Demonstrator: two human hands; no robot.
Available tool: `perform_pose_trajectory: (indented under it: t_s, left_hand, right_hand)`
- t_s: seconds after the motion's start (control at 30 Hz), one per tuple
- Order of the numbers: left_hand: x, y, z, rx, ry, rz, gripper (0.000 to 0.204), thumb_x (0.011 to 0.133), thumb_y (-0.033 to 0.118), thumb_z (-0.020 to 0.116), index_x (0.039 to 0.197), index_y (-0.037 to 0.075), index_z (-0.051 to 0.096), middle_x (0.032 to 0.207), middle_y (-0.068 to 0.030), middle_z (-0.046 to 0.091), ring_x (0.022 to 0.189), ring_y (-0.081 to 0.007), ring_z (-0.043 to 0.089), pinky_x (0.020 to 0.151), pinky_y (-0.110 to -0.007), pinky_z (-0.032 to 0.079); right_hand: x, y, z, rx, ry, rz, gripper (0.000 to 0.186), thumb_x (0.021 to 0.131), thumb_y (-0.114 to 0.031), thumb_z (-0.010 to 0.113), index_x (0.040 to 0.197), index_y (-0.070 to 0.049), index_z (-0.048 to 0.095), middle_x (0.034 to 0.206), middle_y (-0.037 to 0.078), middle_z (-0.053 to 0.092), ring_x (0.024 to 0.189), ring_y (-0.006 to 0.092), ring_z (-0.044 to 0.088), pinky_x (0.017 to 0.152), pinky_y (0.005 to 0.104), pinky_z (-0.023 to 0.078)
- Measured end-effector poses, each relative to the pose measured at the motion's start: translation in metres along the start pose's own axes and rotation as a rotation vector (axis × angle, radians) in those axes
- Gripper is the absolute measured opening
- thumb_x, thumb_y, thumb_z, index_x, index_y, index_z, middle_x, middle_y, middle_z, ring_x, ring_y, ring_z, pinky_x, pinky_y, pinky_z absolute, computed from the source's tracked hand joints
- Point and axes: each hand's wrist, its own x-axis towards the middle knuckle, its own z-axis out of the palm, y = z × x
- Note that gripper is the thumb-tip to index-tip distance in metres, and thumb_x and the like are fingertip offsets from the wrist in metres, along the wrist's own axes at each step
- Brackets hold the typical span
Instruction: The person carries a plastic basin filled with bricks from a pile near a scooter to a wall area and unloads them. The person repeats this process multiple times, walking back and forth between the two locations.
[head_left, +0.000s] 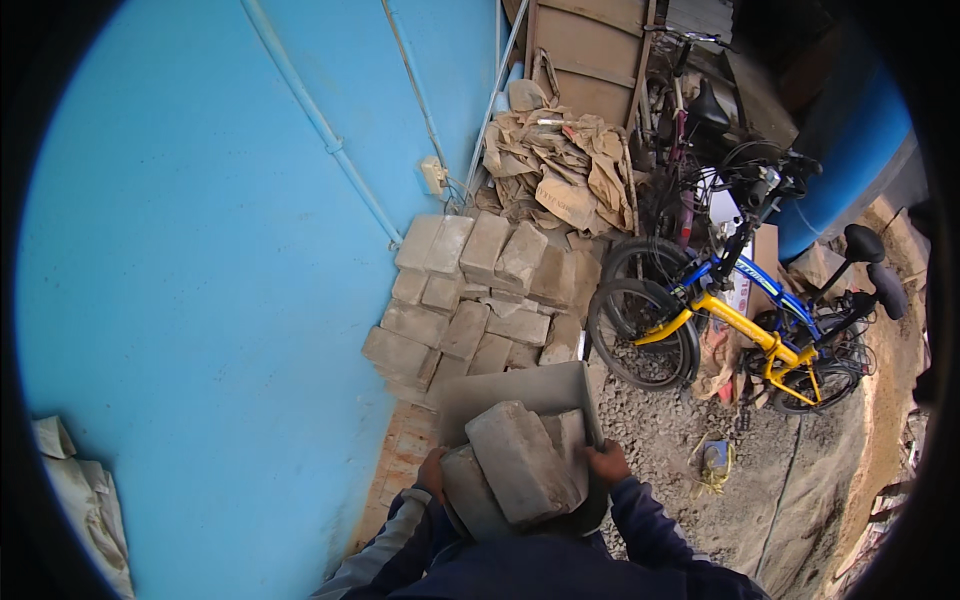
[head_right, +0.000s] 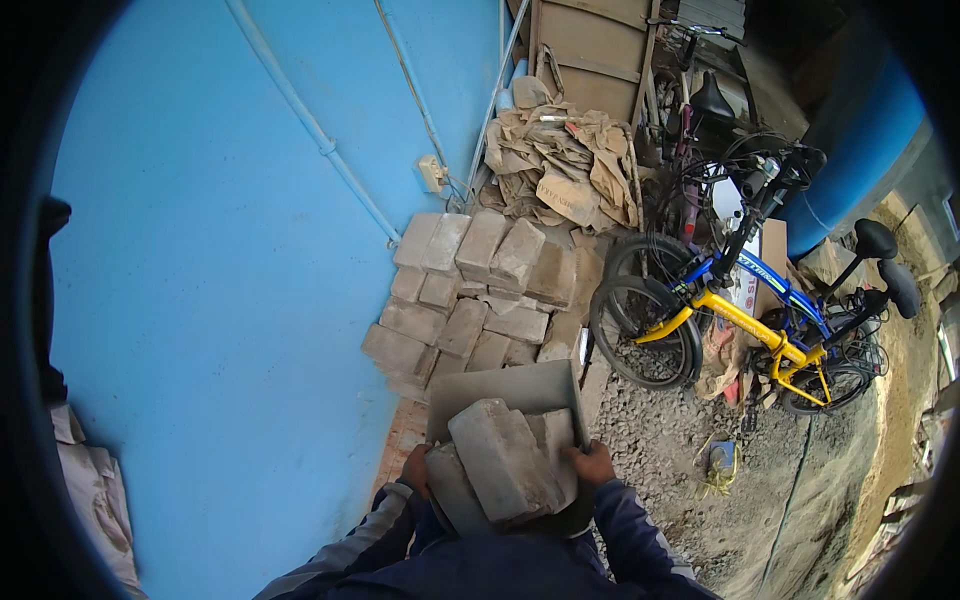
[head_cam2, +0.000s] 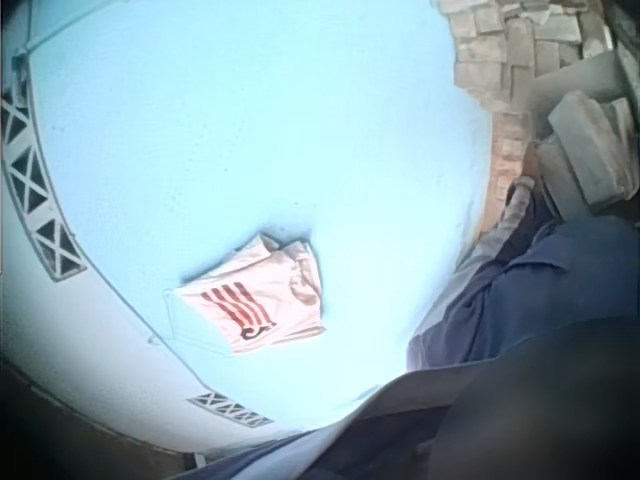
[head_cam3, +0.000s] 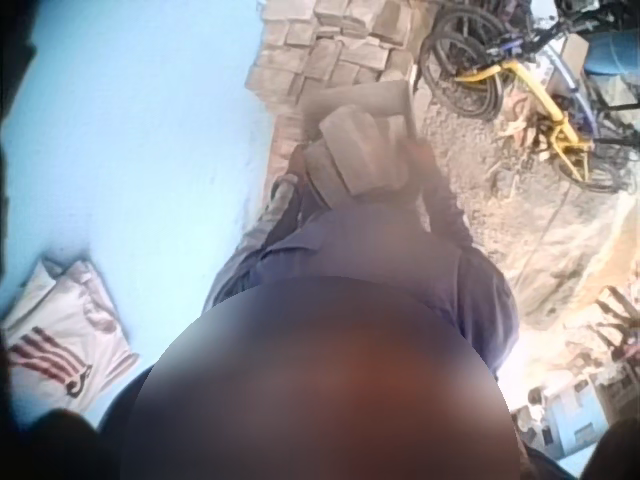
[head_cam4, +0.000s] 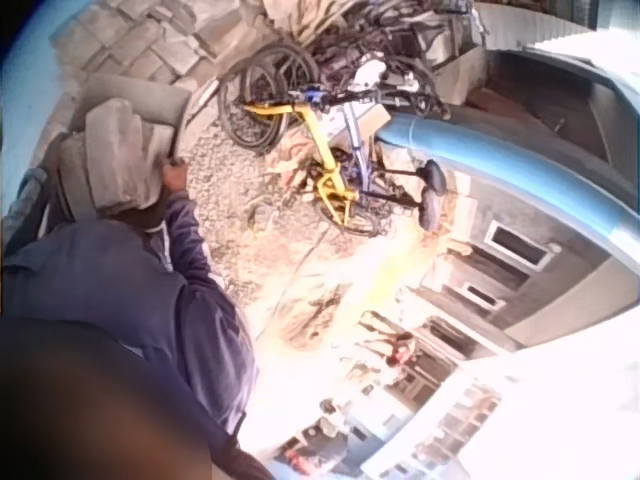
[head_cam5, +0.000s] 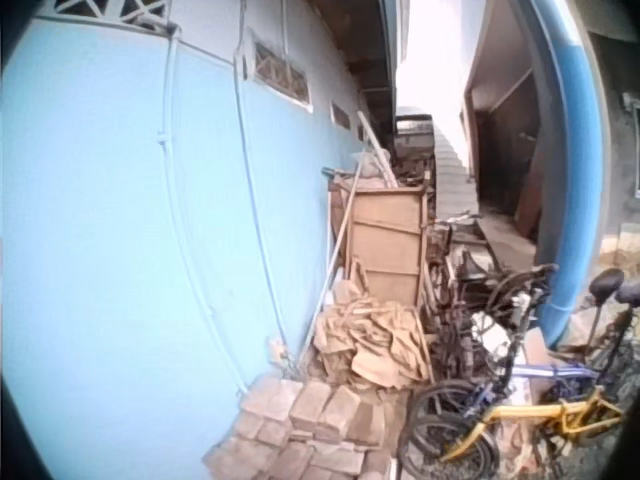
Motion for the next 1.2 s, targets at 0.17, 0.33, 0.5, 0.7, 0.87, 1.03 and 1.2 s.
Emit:
perform_pose_trajectory:
  t_s: [0.17,0.33,0.5,0.7,0.87,1.03,1.2]
  left_hand:
    - [0.069,0.032,0.016,-0.253,-0.05,-0.407,0.048,0.09,0.041,0.056,0.118,0.002,0.062,0.11,-0.0159,0.066,0.096,-0.0288,0.064,0.088,-0.039,0.049]
    - [0.16,-0.015,0.036,-0.447,0.05,-0.585,0.044,0.09,0.037,0.056,0.111,-0.001,0.064,0.1,-0.0159,0.068,0.089,-0.0273,0.065,0.084,-0.036,0.049]
    - [0.236,-0.117,0.05,-0.237,-0.012,-0.271,0.035,0.091,0.029,0.057,0.106,0.0,0.067,0.101,-0.0169,0.068,0.09,-0.0266,0.065,0.083,-0.036,0.049]
    - [0.277,-0.166,0.071,-0.32,0.063,-0.41,0.028,0.095,0.022,0.054,0.106,-0.001,0.066,0.104,-0.0195,0.067,0.095,-0.0262,0.063,0.084,-0.036,0.047]
    - [0.271,-0.17,0.069,-0.397,0.085,-0.541,0.035,0.091,0.029,0.059,0.095,-0.005,0.062,0.094,-0.0141,0.065,0.087,-0.0247,0.059,0.083,-0.035,0.045]
    - [0.275,-0.162,0.062,-0.28,0.213,-0.472,0.041,0.088,0.037,0.063,0.095,-0.003,0.059,0.089,-0.0135,0.063,0.086,-0.0236,0.056,0.083,-0.036,0.045]
    - [0.277,-0.14,0.052,0.017,0.136,-0.41,0.043,0.09,0.042,0.063,0.098,0.0,0.057,0.085,-0.0106,0.062,0.077,-0.0217,0.059,0.074,-0.034,0.048]
  right_hand:
    - [0.036,0.02,0.024,0.034,0.145,0.073,0.053,0.079,-0.037,0.072,0.106,0.008,0.067,0.101,0.026,0.07,0.097,0.0349,0.068,0.088,0.0403,0.052]
    - [0.118,0.079,0.073,0.192,0.244,0.161,0.04,0.085,-0.028,0.068,0.108,0.005,0.067,0.093,0.011,0.069,0.082,0.0206,0.064,0.075,0.0333,0.052]
    - [0.193,0.118,0.11,0.188,0.214,0.167,0.044,0.084,-0.033,0.066,0.106,0.005,0.067,0.095,0.015,0.068,0.088,0.0256,0.063,0.08,0.0347,0.049]
    - [0.258,0.137,0.151,0.082,0.2,0.271,0.058,0.082,-0.042,0.064,0.112,0.008,0.065,0.106,0.026,0.069,0.101,0.0362,0.064,0.092,0.0385,0.047]
    - [0.249,0.142,0.158,0.296,0.185,0.326,0.042,0.085,-0.035,0.064,0.102,0.003,0.066,0.085,0.009,0.065,0.078,0.0204,0.058,0.073,0.033,0.047]
    - [0.25,0.13,0.15,0.249,0.243,0.242,0.042,0.083,-0.034,0.068,0.104,0.003,0.064,0.086,0.009,0.066,0.078,0.02,0.059,0.074,0.0334,0.048]
    - [0.208,0.1,0.151,0.191,0.189,0.142,0.069,0.092,-0.045,0.063,0.136,0.007,0.049,0.134,0.022,0.052,0.122,0.0319,0.052,0.104,0.0391,0.039]
